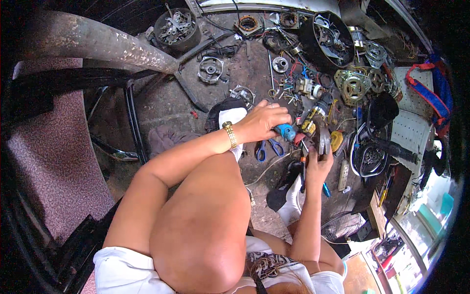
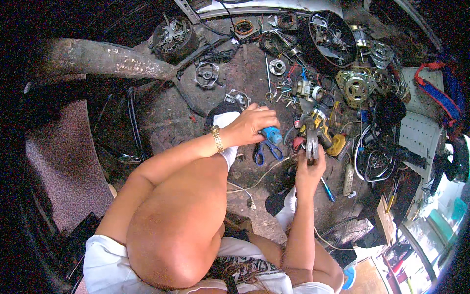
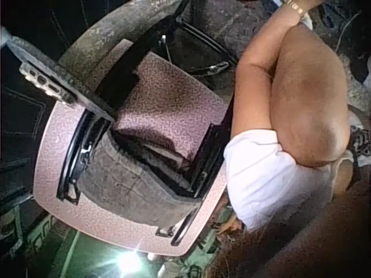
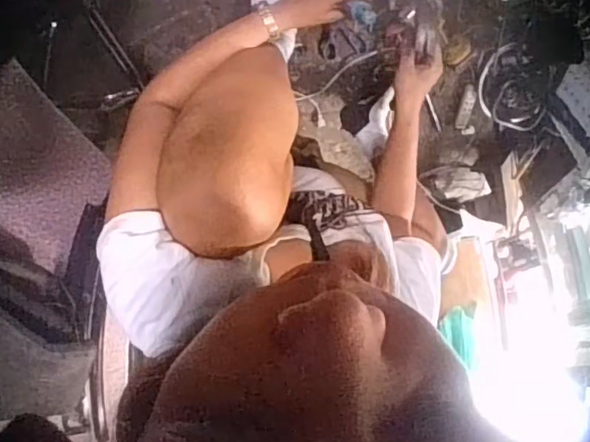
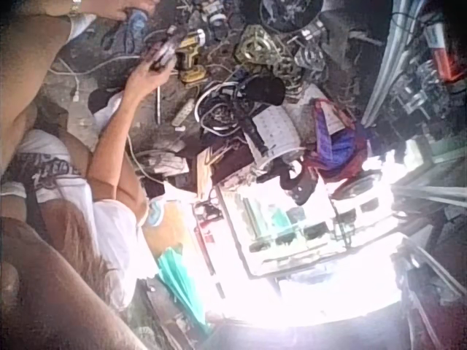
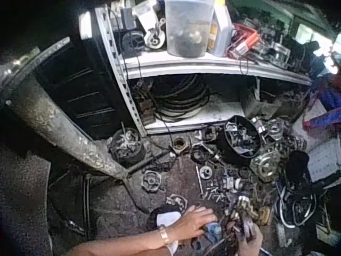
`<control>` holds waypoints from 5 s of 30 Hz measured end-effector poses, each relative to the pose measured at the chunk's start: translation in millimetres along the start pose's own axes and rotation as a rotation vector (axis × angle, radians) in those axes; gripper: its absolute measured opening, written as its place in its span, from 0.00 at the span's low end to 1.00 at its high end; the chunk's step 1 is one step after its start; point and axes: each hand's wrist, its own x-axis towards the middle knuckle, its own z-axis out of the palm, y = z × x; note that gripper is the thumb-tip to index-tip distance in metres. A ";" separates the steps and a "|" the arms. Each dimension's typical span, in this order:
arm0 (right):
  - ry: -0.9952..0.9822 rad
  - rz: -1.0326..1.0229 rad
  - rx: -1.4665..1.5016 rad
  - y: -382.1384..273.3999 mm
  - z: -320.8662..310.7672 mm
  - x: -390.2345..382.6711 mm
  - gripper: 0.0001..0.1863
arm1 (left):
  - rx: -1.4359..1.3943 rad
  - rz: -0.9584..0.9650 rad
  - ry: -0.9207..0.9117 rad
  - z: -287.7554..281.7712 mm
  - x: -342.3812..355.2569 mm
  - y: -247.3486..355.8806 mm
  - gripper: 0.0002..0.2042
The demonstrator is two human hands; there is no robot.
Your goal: The person disassembles alternator components by hand and using a screwdriver, a hammer, and pliers. They handle metal housings, stators, and small internal parts while sitting on a floor surrounded by various tools and wires.
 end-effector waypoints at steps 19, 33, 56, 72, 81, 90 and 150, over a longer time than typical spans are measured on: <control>0.000 0.041 -0.020 -28.7 -14.8 -20.1 0.13 | -0.100 -0.012 0.069 -0.5 4.1 -0.8 0.16; -0.056 -0.275 -0.027 -10.5 -13.6 -55.2 0.10 | -0.177 -0.049 0.193 2.8 10.4 -4.1 0.13; -0.112 -0.481 -0.201 0.8 9.7 -30.3 0.08 | -0.083 -0.096 0.151 10.9 11.7 -11.8 0.16; 0.141 0.118 0.453 -37.2 -22.6 4.9 0.24 | -0.783 -0.338 0.361 -82.2 33.0 -71.9 0.17; 0.038 0.111 0.437 -44.8 -0.1 14.0 0.26 | -0.649 -0.411 0.336 -57.6 18.1 -62.5 0.21; -0.015 0.144 0.438 -45.1 9.4 14.1 0.22 | -0.594 -0.375 0.320 -56.2 20.7 -67.2 0.20; -0.082 -0.156 0.217 -66.2 70.9 98.8 0.17 | -0.039 -0.989 -0.315 -42.1 -50.2 -140.1 0.19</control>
